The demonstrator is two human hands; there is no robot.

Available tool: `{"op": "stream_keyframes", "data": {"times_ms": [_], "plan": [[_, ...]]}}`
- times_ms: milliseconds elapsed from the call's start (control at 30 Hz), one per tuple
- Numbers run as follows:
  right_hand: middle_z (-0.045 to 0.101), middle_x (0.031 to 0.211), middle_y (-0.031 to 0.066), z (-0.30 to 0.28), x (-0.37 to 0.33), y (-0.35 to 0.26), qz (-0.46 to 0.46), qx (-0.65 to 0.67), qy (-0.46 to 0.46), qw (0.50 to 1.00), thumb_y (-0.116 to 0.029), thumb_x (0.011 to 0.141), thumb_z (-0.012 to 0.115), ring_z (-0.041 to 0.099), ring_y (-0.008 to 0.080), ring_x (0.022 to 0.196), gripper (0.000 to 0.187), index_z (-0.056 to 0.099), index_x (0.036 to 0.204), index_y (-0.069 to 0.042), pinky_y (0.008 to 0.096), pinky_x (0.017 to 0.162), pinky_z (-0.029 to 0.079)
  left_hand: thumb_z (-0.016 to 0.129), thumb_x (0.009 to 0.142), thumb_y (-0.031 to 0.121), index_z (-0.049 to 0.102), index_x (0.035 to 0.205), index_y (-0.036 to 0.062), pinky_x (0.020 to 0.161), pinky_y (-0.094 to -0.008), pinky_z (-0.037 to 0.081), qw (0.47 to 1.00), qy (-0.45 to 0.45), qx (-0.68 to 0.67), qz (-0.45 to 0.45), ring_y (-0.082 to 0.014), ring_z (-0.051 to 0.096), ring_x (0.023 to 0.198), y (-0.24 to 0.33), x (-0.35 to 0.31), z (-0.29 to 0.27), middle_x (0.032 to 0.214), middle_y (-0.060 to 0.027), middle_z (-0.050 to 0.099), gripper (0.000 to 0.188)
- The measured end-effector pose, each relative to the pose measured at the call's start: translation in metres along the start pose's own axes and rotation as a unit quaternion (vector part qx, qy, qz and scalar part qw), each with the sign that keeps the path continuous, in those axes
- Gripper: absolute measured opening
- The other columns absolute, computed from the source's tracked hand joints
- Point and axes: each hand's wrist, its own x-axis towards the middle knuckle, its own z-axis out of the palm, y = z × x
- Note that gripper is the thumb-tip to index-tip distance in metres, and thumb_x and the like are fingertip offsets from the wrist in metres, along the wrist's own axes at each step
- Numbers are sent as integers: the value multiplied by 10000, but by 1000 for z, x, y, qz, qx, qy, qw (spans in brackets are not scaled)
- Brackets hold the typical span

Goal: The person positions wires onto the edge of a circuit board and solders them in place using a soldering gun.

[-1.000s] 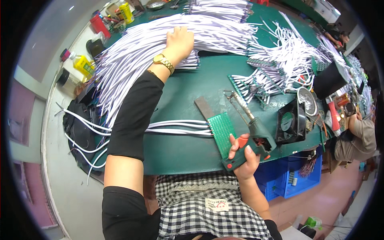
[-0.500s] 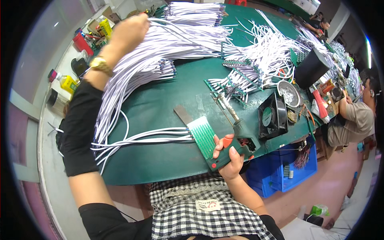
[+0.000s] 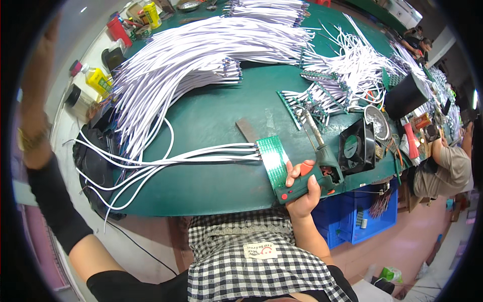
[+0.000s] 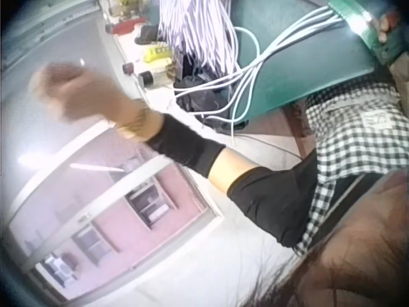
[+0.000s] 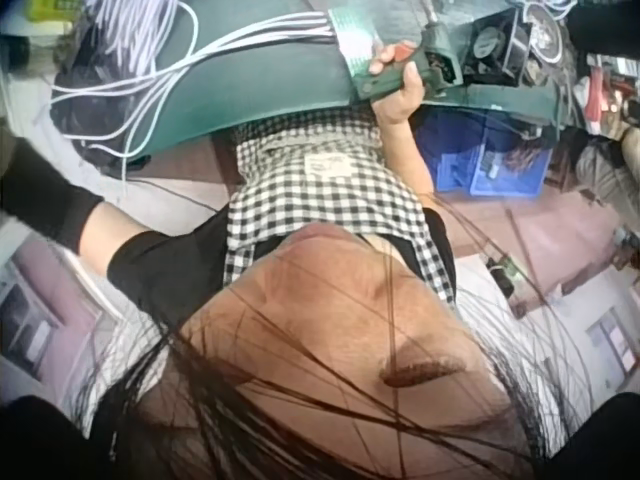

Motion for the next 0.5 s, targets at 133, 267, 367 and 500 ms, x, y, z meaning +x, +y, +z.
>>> {"op": "stream_keyframes", "data": {"times_ms": [133,267,367,500], "plan": [[544,886,132,-10,-1,5,-44,-15,21,999,-223,904,449,553,189,675,354,426,1192,-18,396,923,421,567,925,171,626,915,22,623,-364,505,974,-83,-192,-88,-314,627,707,199,-7,4,833,-146,635,161],[544,885,135,-6,2,2,-19,-9,4,1000,-210,900,465,552,196,694,353,424,1191,-14,351,790,467,557,925,234,548,796,52,519,-395,412,918,-214,-303,-141,-321,523,579,251,-100,-7,679,-131,499,223],[546,888,141,-7,4,2,-30,-20,-2,999,-203,900,469,557,201,710,348,427,1193,-21,329,741,475,601,877,234,546,781,63,510,-400,398,904,-276,-311,-101,-315,492,555,252,-132,-5,648,-113,453,204],[548,891,138,-5,5,1,-36,-35,-3,999,-200,903,459,558,194,705,344,427,1196,-24,324,714,476,665,766,176,580,824,65,786,-439,377,868,-451,-161,-133,-281,506,971,272,-110,-4,941,-88,520,151]]}}
